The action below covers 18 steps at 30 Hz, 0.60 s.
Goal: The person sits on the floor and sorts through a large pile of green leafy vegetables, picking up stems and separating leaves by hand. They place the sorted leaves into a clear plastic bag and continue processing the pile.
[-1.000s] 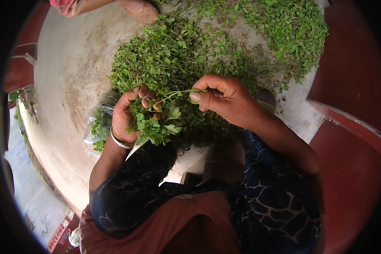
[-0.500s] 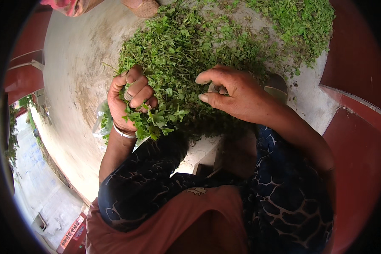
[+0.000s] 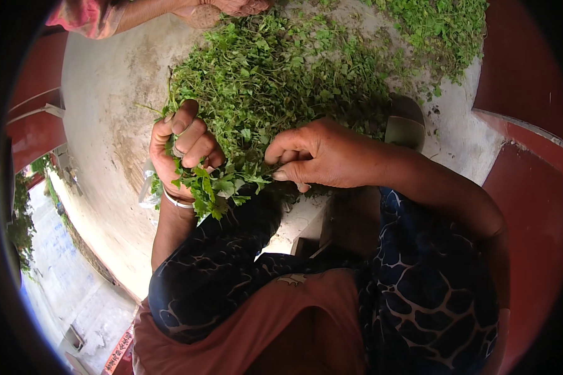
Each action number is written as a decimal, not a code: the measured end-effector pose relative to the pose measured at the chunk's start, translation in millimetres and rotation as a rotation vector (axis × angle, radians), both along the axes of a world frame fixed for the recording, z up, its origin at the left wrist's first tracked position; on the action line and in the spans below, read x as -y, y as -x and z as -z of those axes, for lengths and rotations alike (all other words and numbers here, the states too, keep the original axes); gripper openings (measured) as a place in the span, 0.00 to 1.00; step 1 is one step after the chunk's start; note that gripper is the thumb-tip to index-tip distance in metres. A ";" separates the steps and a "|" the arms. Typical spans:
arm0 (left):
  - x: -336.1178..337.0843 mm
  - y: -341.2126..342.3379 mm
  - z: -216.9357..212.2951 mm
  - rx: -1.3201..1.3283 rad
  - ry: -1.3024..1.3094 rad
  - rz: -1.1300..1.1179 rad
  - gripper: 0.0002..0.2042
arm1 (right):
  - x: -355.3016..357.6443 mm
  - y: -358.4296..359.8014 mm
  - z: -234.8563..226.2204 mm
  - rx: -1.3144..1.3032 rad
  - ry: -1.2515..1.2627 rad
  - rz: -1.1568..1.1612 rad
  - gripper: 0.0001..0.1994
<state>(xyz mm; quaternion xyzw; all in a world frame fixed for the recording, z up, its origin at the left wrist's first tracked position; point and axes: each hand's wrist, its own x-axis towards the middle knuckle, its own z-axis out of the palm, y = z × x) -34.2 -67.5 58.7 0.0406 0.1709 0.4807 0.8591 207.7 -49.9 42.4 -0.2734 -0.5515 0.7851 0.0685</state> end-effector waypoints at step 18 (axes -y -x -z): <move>13.0 22.9 11.1 -0.121 0.047 -0.112 0.08 | -9.6 -35.7 30.6 0.592 -0.883 0.032 0.11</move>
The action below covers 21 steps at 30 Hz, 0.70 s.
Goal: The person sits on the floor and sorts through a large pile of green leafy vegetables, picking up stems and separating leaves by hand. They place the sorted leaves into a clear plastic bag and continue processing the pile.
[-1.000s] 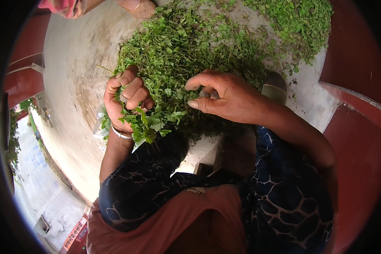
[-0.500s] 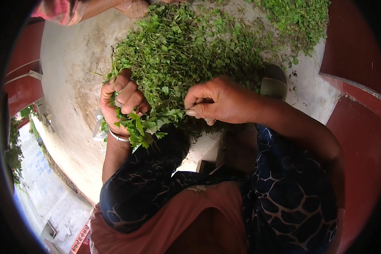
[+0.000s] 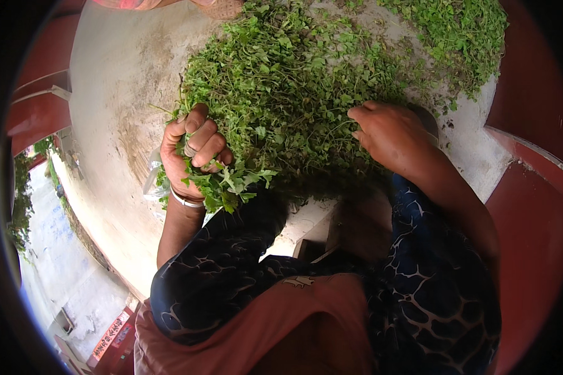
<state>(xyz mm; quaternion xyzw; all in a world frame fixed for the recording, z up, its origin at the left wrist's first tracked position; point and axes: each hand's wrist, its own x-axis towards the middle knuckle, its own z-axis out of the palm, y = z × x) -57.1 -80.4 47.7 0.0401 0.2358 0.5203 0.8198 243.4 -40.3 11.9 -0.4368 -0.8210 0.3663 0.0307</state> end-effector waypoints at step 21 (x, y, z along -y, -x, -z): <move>28.1 40.9 -21.8 -0.022 -0.082 0.094 0.10 | 0.4 -0.3 5.0 -0.214 0.452 0.055 0.12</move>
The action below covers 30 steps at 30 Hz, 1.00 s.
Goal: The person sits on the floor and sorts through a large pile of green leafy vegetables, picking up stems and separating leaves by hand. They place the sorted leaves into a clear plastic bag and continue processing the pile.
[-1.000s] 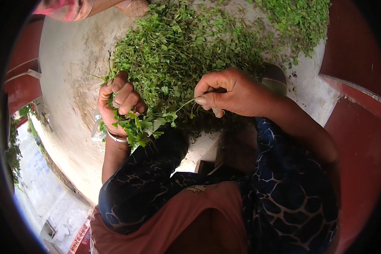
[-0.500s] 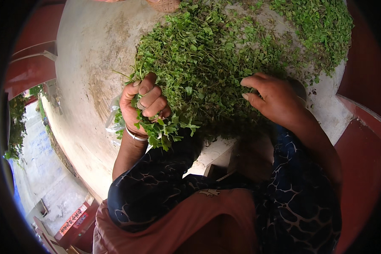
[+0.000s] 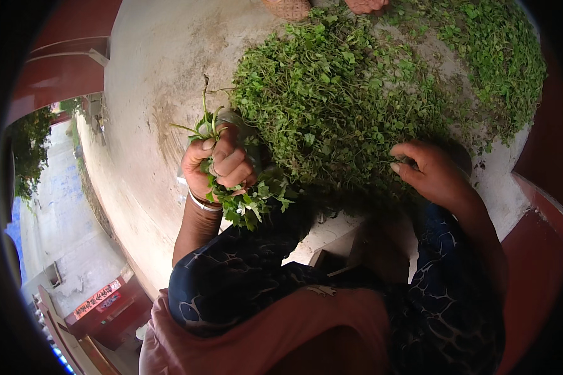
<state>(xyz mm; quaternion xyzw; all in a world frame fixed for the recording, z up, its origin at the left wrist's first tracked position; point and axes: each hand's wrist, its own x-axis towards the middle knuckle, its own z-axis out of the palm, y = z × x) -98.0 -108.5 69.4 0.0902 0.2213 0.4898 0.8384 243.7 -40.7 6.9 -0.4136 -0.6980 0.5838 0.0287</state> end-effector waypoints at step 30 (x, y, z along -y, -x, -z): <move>153.6 92.8 126.3 -2.751 0.210 0.125 0.28 | 20.5 -52.8 80.0 0.076 0.308 0.224 0.14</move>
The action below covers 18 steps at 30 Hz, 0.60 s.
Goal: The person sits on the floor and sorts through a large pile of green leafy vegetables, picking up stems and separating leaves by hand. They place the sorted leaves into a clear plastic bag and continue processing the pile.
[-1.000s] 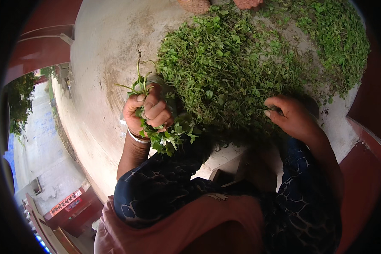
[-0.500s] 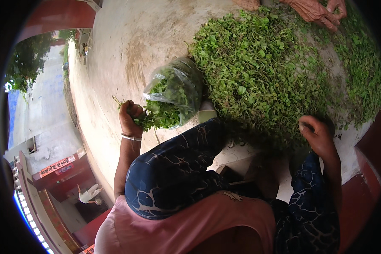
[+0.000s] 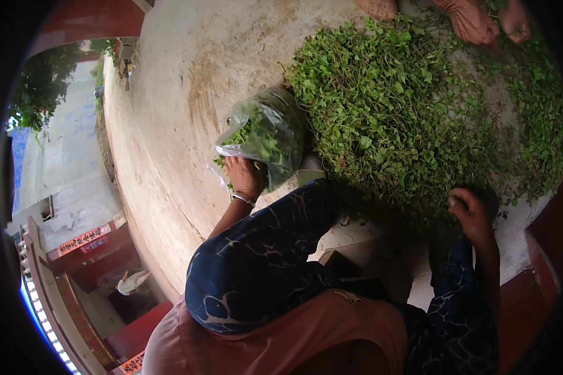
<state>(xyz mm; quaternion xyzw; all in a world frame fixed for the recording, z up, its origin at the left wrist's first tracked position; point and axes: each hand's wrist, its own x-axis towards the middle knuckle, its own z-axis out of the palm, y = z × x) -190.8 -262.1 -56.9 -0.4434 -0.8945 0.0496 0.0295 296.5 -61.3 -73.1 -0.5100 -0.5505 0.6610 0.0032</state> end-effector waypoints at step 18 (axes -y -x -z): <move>29.7 7.1 -11.2 0.542 -0.848 -0.320 0.11 | -4.7 11.3 -0.5 0.056 -0.009 -0.052 0.14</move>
